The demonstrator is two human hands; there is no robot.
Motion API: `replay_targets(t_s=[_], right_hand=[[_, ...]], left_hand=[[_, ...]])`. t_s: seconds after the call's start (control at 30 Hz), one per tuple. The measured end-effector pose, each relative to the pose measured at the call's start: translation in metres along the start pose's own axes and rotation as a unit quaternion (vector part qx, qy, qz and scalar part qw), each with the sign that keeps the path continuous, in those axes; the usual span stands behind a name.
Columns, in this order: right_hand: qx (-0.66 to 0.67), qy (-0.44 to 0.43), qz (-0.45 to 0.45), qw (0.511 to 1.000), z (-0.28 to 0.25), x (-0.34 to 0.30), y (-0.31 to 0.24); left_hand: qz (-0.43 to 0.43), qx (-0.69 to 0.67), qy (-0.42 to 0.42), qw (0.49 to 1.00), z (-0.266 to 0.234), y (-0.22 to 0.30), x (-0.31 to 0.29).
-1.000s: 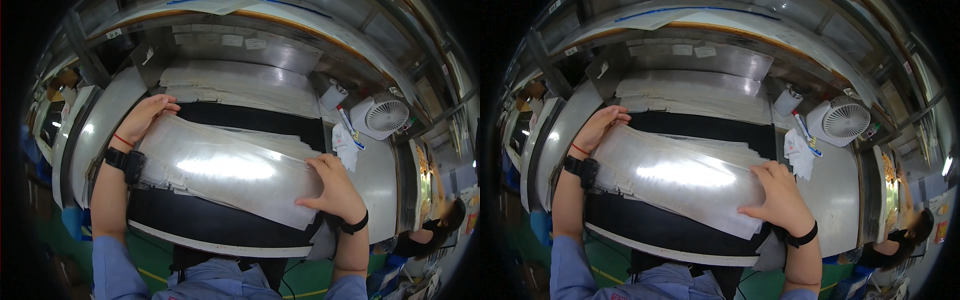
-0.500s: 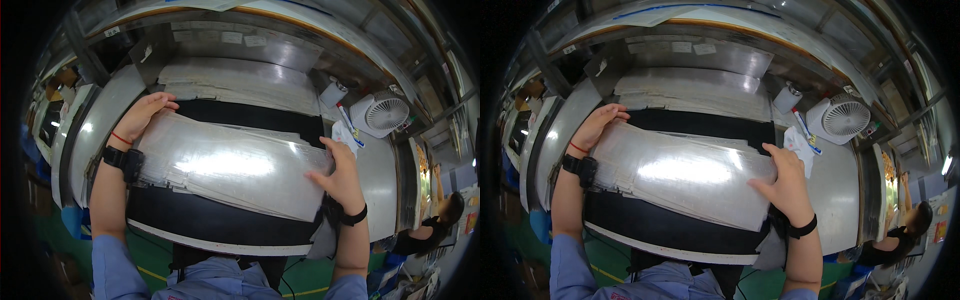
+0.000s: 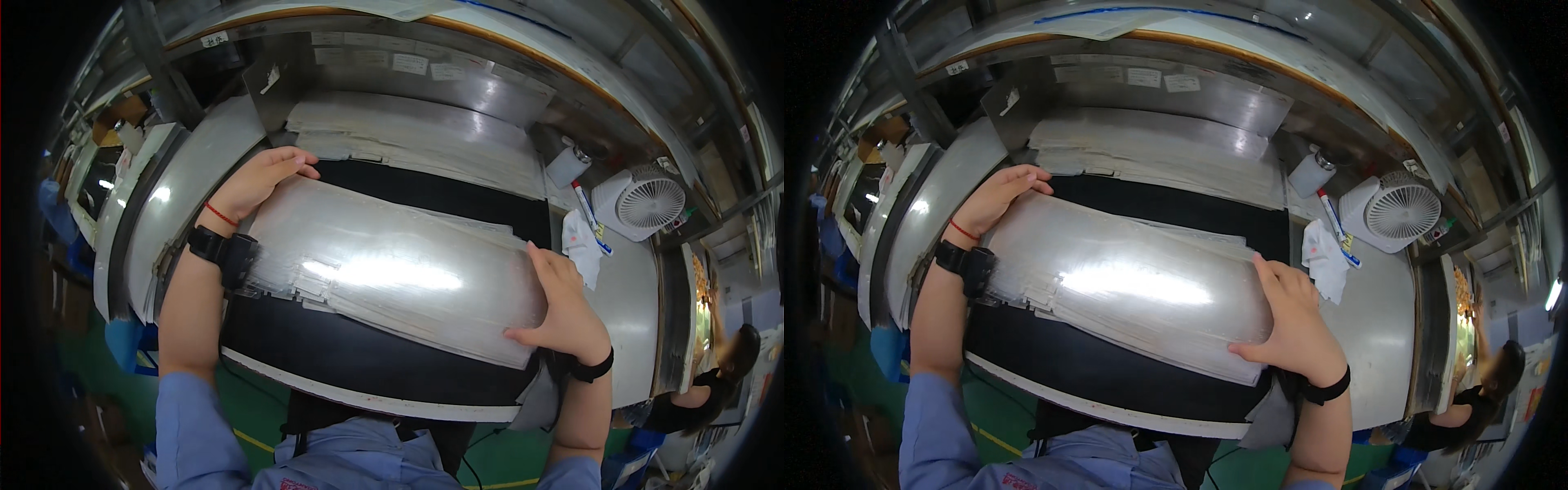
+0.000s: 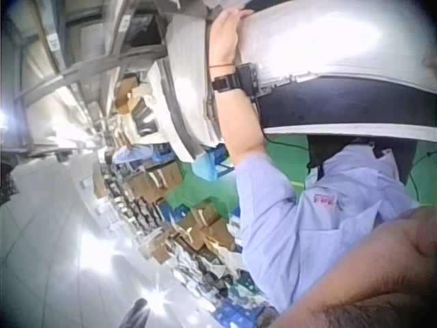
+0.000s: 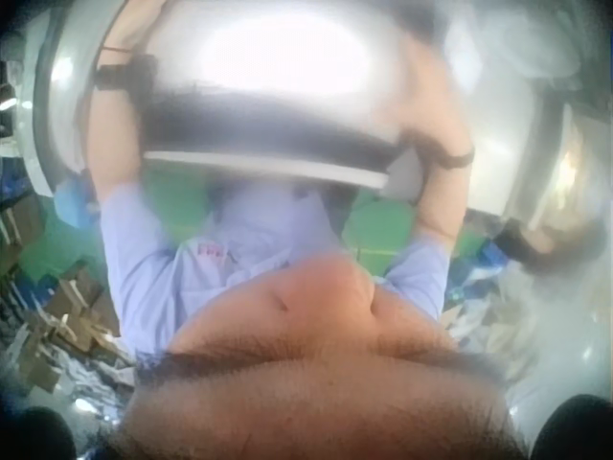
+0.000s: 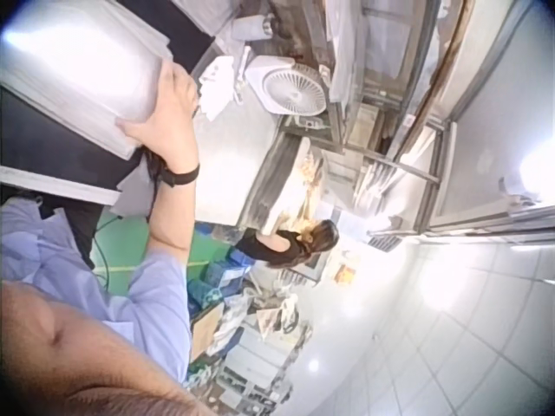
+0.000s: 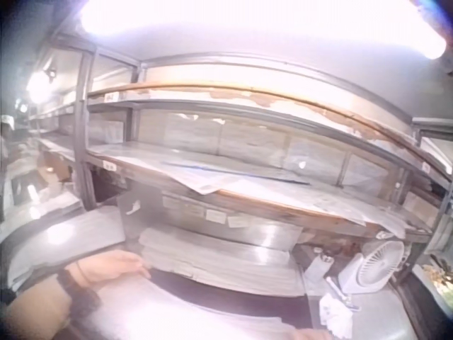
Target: Inspecting and sorting transparent keyboard membrane layers at an industrial workstation.
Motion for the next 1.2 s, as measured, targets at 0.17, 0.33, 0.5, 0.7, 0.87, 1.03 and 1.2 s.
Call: replay_targets(t_s=[0.17, 0.33, 0.5, 0.7, 0.87, 1.03, 1.2], right_hand=[[-0.018, 0.019, -0.034, 0.999, 0.005, -0.001, -0.002], [-0.007, 0.027, -0.002, 1.0, -0.004, 0.001, 0.006], [0.02, 0.017, -0.025, 0.999, 0.002, 0.0, 0.002], [0.031, 0.02, -0.018, 0.999, 0.005, 0.002, 0.01], [0.093, 0.057, -0.026, 0.994, 0.002, -0.002, 0.025], [0.143, 0.133, 0.019, 0.981, 0.001, 0.001, 0.05], [0.136, 0.231, 0.021, 0.963, -0.012, 0.001, 0.048]], left_hand=[[0.016, 0.014, -0.003, 1.0, 0.0, 0.001, 0.002], [0.011, 0.013, -0.017, 1.0, 0.001, -0.001, 0.002], [0.007, 0.042, -0.038, 0.998, 0.008, 0.003, -0.001], [0.036, 0.048, -0.059, 0.996, 0.009, 0.006, -0.006], [0.059, 0.042, 0.004, 0.997, 0.002, 0.017, -0.011], [0.139, 0.004, 0.033, 0.99, -0.004, 0.027, -0.013], [0.148, -0.069, 0.037, 0.986, -0.008, 0.024, -0.01]])
Point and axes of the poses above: each hand's wrist, its own x-axis towards the middle knuckle, its own z-axis out of the palm, y = z × x, the point moved 8 cm from there along x, towards the middle knuckle, and after that the axes turned 9 degrees about -z, right-handed, at the moved point
